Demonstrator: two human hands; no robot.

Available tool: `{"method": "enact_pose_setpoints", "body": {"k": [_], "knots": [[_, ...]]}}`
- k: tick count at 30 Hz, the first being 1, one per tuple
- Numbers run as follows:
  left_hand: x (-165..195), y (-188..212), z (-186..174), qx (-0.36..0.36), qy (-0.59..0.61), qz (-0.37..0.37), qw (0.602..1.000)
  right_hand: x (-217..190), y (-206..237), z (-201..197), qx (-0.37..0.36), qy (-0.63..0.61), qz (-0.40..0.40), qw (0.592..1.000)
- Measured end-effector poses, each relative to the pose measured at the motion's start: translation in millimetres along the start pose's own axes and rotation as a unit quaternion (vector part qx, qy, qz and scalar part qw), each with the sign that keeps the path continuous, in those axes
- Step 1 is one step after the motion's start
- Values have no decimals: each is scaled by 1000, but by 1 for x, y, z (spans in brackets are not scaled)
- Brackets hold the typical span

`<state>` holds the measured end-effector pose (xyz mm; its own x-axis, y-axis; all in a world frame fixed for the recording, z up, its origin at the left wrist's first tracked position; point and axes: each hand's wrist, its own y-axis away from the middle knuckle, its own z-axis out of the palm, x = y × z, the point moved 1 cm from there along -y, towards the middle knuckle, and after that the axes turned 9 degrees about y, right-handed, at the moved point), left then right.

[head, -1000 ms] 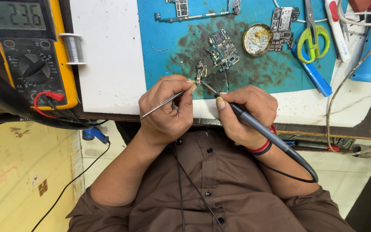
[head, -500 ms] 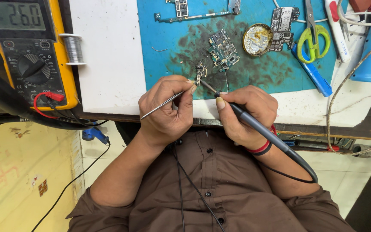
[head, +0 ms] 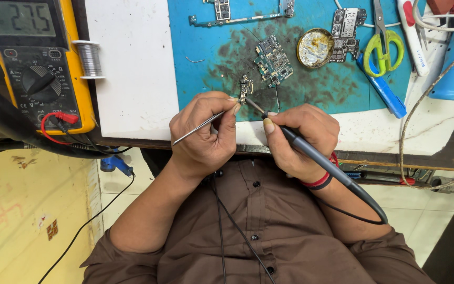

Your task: The person uses a soldering iron and tweezers to apply solder to a small circuit board. They repeatedly dip the iron into a flux container and work on different points of the board while holding it steady.

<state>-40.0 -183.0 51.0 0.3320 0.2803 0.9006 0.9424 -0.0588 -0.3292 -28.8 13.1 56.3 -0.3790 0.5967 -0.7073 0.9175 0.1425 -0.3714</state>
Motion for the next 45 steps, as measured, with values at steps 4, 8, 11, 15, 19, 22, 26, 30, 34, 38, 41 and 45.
{"method": "enact_pose_setpoints", "body": {"k": [4, 8, 11, 15, 19, 22, 26, 30, 34, 38, 41, 45], "knots": [[0, 0, 0, 1, 2, 5, 1000, 0, 0, 0, -1, -4, 0, 1000], [1, -1, 0, 0, -3, 0, 1000, 0, 0, -1, 0, -1, 2, 1000], [1, -1, 0, 0, 2, -3, 1000, 0, 0, -1, -2, -1, 3, 1000], [1, -1, 0, 1, 2, 2, 1000, -1, -1, -1, 0, 1, 3, 1000], [1, -1, 1, -1, 0, 2, 1000, -1, -1, -2, -2, 0, 8, 1000], [2, -1, 0, 1, 5, -1, 1000, -2, -1, -2, -4, 2, 3, 1000], [2, -2, 0, 1, 1, 1, 1000, -2, -2, -2, -1, 3, 12, 1000], [3, -2, 0, 2, 5, 2, 1000, -2, -2, -2, -2, -1, 10, 1000], [3, -2, -1, 1, 2, -1, 1000, -2, -2, -2, -2, 1, 3, 1000], [2, -2, 0, 2, 1, 1, 1000, -1, -3, 0, 6, 0, 4, 1000], [2, -2, -1, 1, -2, 3, 1000, -1, -2, 0, 5, 2, 5, 1000], [1, -2, -1, 2, 0, 8, 1000, -2, -2, 0, 4, 2, 6, 1000]]}}
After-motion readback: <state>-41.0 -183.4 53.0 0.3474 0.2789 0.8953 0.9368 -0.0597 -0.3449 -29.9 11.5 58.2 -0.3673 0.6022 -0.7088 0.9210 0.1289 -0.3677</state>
